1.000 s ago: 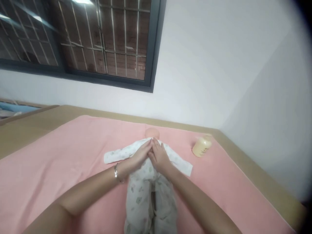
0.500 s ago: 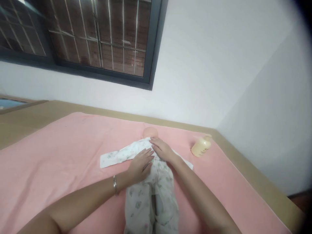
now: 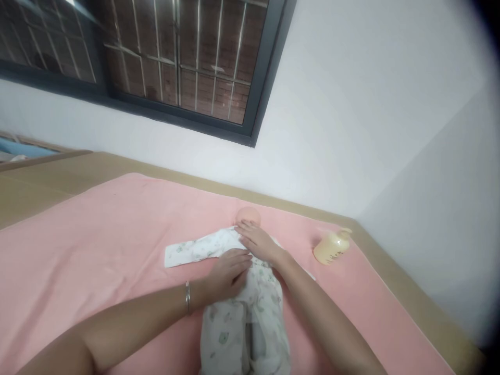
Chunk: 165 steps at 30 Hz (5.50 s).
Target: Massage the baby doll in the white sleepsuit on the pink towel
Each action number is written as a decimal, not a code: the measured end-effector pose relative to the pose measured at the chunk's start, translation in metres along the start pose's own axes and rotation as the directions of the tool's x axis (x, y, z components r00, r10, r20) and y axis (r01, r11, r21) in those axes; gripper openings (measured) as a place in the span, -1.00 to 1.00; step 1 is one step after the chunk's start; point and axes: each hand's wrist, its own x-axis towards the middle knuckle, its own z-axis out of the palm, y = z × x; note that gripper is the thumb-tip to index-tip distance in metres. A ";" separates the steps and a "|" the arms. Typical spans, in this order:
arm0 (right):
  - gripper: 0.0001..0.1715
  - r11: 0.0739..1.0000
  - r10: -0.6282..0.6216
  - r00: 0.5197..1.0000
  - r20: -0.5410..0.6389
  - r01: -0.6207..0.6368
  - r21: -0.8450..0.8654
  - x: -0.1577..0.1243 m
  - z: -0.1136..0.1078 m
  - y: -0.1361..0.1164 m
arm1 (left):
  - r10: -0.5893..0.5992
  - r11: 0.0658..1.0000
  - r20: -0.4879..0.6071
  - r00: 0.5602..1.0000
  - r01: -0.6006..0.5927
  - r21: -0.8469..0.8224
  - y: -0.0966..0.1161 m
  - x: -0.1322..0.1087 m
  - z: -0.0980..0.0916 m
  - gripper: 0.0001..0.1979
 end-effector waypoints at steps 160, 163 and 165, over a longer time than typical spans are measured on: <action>-0.51 0.973 0.229 0.941 -0.251 -0.213 0.087 -0.087 0.016 -0.037 | -0.549 0.803 0.037 0.835 0.515 0.300 -0.020 0.021 0.008 -0.54; -0.54 0.976 0.218 0.934 -0.282 -0.211 0.055 -0.071 0.015 -0.038 | -0.758 0.618 0.121 0.640 0.647 0.446 -0.033 0.055 0.000 -0.51; -0.52 0.949 0.310 0.893 -0.326 -0.314 0.043 -0.059 0.017 -0.034 | -0.842 0.525 0.183 0.507 0.693 0.493 -0.042 0.076 -0.004 -0.47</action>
